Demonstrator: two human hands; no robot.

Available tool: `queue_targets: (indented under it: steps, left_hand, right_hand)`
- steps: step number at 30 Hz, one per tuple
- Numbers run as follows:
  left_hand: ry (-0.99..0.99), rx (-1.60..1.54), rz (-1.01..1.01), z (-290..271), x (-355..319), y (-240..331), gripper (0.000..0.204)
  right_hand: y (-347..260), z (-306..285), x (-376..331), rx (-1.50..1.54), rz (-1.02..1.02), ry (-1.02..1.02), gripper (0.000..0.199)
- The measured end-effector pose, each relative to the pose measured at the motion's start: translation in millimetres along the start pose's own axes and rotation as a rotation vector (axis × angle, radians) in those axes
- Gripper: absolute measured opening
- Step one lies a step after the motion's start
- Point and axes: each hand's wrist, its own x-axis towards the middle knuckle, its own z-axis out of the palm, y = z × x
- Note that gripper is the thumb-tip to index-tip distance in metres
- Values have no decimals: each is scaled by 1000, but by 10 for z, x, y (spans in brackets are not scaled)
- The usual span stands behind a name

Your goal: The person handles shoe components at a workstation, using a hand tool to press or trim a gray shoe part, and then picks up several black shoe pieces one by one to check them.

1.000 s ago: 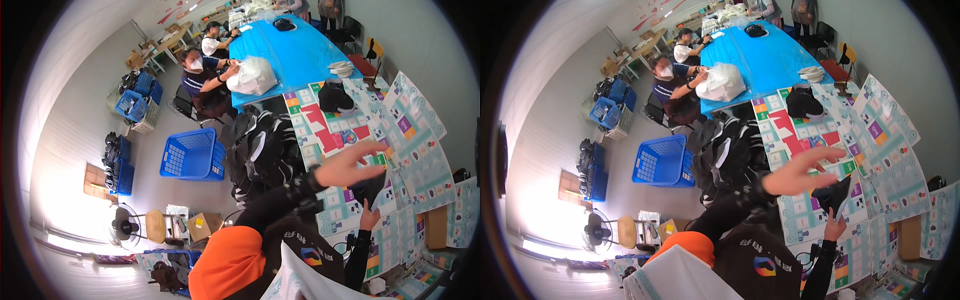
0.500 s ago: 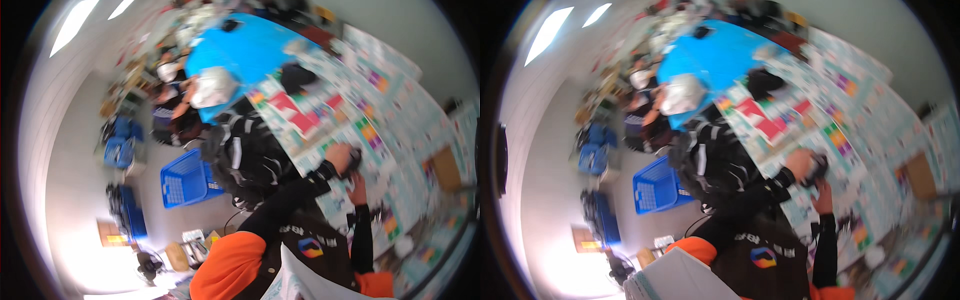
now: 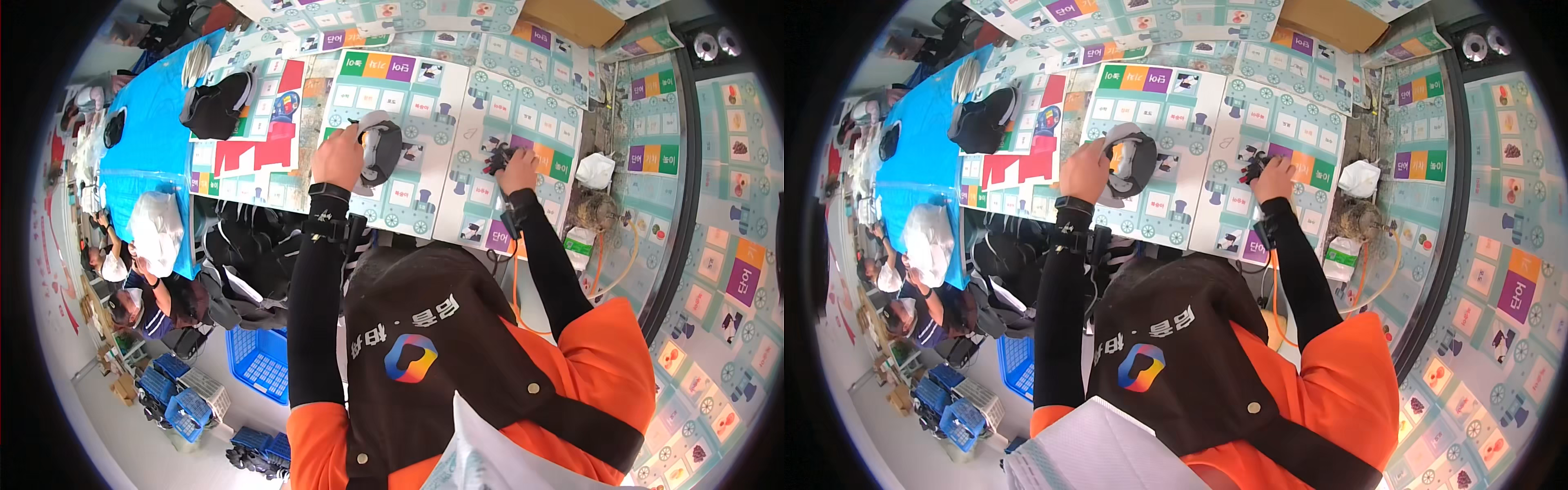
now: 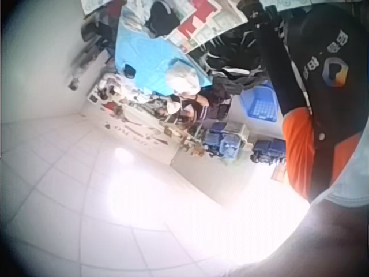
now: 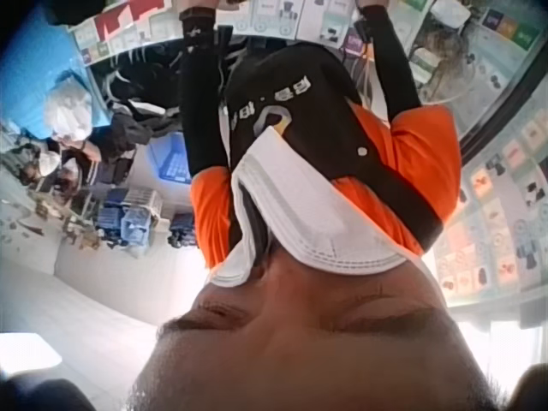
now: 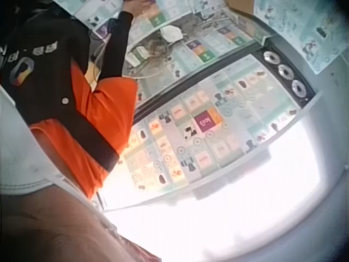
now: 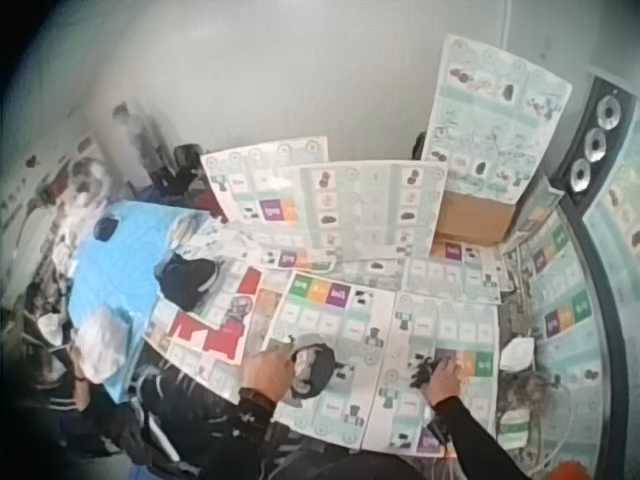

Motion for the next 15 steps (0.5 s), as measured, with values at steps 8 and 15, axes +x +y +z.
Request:
queue_targets:
  steps: [8,15]
  left_hand:
    - [-93,-115,-51,-96,-1,336,36]
    - [-88,-159,-93,-90,-10,185,34]
  right_hand:
    - [353,746,-43,-22,2,98,43]
    - [-435,-172,-142,1203,166,-468,38]
